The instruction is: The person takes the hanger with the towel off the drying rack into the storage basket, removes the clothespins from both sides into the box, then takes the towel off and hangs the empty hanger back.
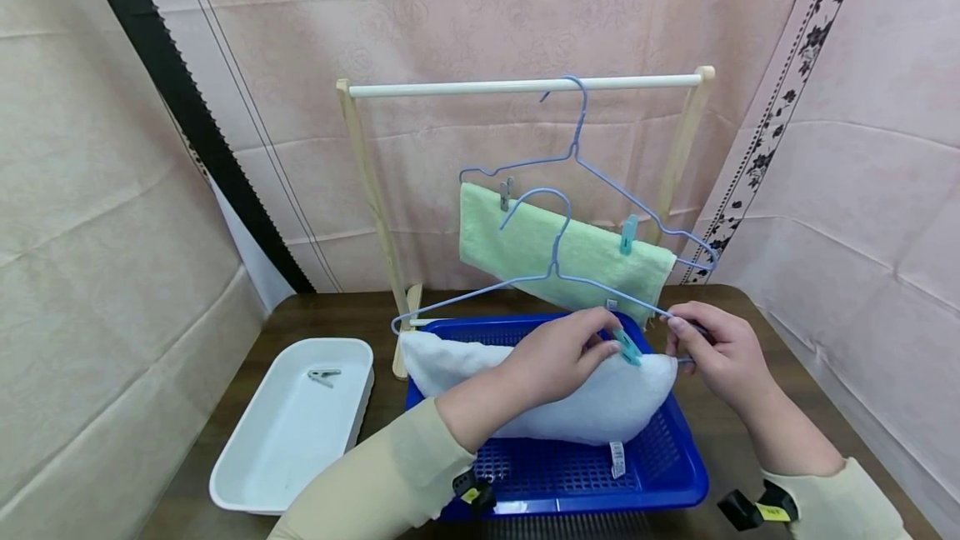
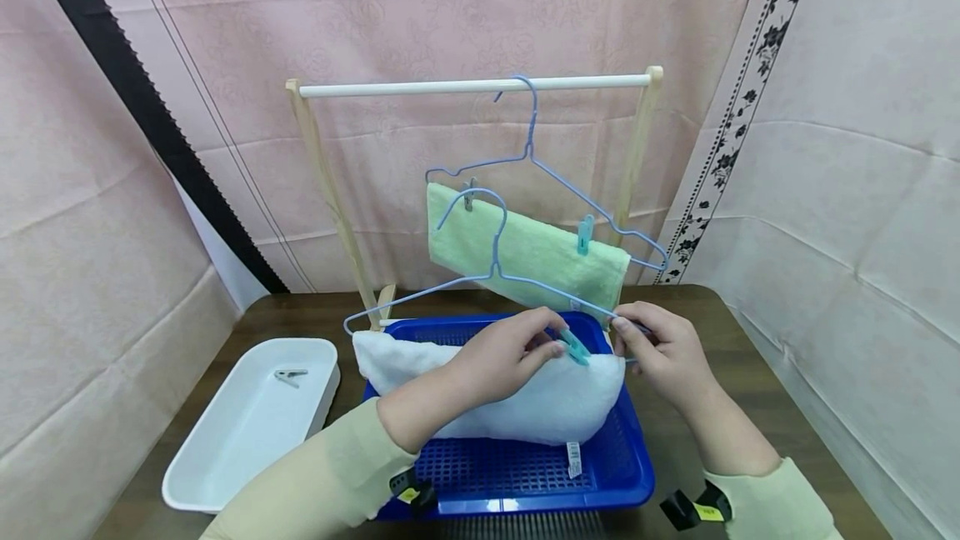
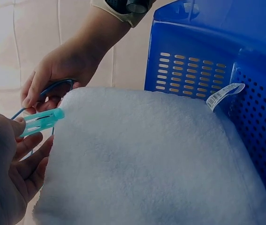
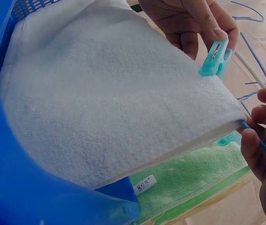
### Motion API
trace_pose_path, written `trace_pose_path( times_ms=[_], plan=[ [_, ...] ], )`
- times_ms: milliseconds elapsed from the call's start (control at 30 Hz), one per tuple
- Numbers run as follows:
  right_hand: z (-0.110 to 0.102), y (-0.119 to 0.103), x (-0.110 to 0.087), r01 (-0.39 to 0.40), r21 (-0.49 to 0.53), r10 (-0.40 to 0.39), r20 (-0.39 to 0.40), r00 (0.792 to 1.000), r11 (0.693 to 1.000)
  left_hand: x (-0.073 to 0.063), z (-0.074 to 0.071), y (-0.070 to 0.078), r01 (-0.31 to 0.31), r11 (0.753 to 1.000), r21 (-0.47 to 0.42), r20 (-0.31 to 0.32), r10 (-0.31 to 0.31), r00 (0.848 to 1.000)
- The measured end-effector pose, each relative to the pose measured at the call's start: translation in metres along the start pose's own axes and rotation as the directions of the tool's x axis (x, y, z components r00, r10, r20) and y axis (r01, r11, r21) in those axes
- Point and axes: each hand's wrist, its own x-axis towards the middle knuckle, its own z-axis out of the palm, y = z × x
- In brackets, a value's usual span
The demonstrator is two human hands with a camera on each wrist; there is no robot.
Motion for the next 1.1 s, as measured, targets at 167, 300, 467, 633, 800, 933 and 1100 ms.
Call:
trace_pose_path(
  times_ms=[167, 300, 467, 633, 800, 933, 1100],
  plan=[
    [0.0, 0.001, 0.0, 0.005, 0.009, -0.005, -0.006, 1.0, 1.0, -0.002, -0.002, 0.0, 0.015, 0.998, -0.053, -0.019, -0.016, 1.0],
    [0.001, 0.001, 0.0, 0.009, 0.015, -0.009, -0.007, 1.0, 1.0, -0.003, -0.004, 0.0, 0.026, 0.998, -0.063, -0.027, -0.028, 0.999],
    [0.002, 0.0, 0.0, 0.007, 0.014, -0.006, -0.01, 1.0, 1.0, -0.005, -0.006, -0.001, 0.039, 0.998, -0.049, -0.026, -0.041, 0.999],
    [0.002, 0.001, 0.0, 0.014, 0.009, -0.014, -0.01, 1.0, 1.0, -0.008, -0.007, -0.002, 0.06, 0.998, -0.025, -0.032, -0.061, 0.998],
    [0.002, 0.0, 0.001, 0.016, 0.011, -0.016, -0.009, 1.0, 1.0, -0.01, -0.009, -0.001, 0.1, 0.995, -0.027, -0.03, -0.101, 0.994],
    [0.003, -0.001, 0.001, 0.011, 0.011, -0.011, -0.006, 1.0, 1.0, -0.013, -0.012, -0.001, 0.128, 0.989, -0.068, -0.042, -0.131, 0.99],
    [0.004, -0.001, 0.001, 0.009, 0.012, -0.009, -0.008, 1.0, 1.0, -0.018, -0.014, -0.003, 0.143, 0.982, -0.125, -0.065, -0.152, 0.986]
  ],
)
